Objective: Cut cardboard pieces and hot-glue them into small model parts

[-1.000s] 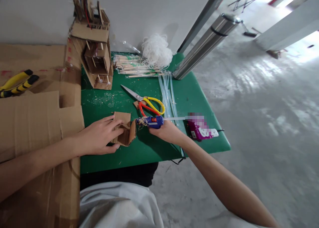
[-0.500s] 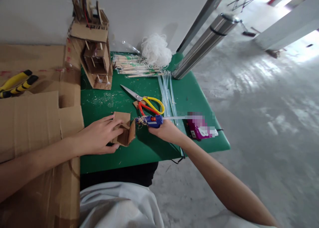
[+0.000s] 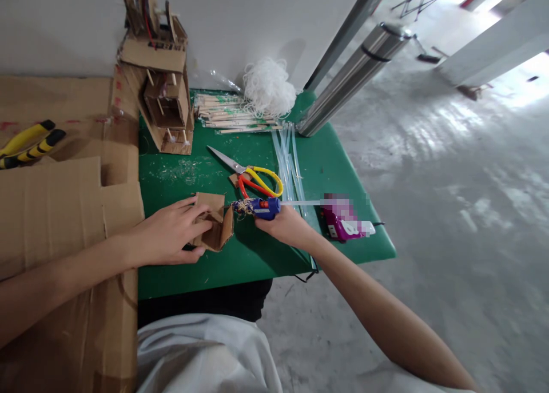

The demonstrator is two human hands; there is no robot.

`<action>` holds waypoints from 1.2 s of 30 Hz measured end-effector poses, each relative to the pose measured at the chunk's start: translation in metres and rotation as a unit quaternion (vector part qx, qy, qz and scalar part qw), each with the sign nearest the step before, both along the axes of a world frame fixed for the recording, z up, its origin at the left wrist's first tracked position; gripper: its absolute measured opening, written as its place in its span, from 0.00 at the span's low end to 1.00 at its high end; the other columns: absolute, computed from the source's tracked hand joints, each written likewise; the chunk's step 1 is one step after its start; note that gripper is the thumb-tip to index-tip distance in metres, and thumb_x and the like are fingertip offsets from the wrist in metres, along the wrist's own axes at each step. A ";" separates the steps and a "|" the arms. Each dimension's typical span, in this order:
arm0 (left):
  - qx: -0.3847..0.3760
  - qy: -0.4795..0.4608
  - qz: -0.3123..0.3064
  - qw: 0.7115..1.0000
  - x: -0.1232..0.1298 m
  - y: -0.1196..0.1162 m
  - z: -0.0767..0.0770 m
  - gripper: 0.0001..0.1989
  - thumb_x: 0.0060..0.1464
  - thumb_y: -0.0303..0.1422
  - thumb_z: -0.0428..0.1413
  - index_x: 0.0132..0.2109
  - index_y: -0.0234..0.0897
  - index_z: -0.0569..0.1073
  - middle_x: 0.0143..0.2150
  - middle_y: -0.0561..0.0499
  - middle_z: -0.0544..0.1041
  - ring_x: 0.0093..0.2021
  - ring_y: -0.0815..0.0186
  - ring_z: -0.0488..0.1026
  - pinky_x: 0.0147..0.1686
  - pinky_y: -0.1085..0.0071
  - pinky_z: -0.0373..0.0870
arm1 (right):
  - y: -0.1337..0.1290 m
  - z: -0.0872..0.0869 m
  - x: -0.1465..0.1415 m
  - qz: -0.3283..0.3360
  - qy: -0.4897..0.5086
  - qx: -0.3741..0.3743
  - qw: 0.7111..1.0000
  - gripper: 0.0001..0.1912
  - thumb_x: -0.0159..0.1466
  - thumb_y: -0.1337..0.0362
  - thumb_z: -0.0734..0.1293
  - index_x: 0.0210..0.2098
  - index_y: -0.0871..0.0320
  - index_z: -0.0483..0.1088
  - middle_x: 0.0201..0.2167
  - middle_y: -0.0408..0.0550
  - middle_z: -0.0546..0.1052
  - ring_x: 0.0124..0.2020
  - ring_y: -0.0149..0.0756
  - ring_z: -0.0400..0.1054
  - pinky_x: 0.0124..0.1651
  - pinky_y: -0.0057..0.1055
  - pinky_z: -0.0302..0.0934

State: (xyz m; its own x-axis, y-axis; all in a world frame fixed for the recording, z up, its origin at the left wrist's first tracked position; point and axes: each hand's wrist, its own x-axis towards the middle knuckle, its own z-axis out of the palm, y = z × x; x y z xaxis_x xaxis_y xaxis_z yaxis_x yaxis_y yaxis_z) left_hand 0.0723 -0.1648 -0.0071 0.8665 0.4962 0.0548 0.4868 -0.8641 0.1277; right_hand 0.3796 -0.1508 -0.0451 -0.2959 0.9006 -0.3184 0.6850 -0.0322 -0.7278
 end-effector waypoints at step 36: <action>-0.007 -0.008 0.003 1.000 -0.001 0.001 0.001 0.17 0.59 0.43 0.53 0.48 0.35 0.75 0.51 0.40 0.75 0.56 0.53 0.71 0.67 0.52 0.58 | -0.004 0.002 -0.012 -0.073 -0.010 0.010 0.997 0.02 0.56 0.63 0.67 0.29 0.54 0.71 0.16 0.40 0.66 0.21 0.31 0.64 0.22 0.27 0.56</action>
State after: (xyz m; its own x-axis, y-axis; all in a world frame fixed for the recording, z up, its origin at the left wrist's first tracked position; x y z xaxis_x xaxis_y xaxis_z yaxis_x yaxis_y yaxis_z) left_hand 0.0716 -0.1636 -0.0064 0.8625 0.5023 0.0614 0.4900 -0.8594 0.1463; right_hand 0.3674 -0.1552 -0.0433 -0.1554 0.9400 -0.3037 0.6882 -0.1176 -0.7160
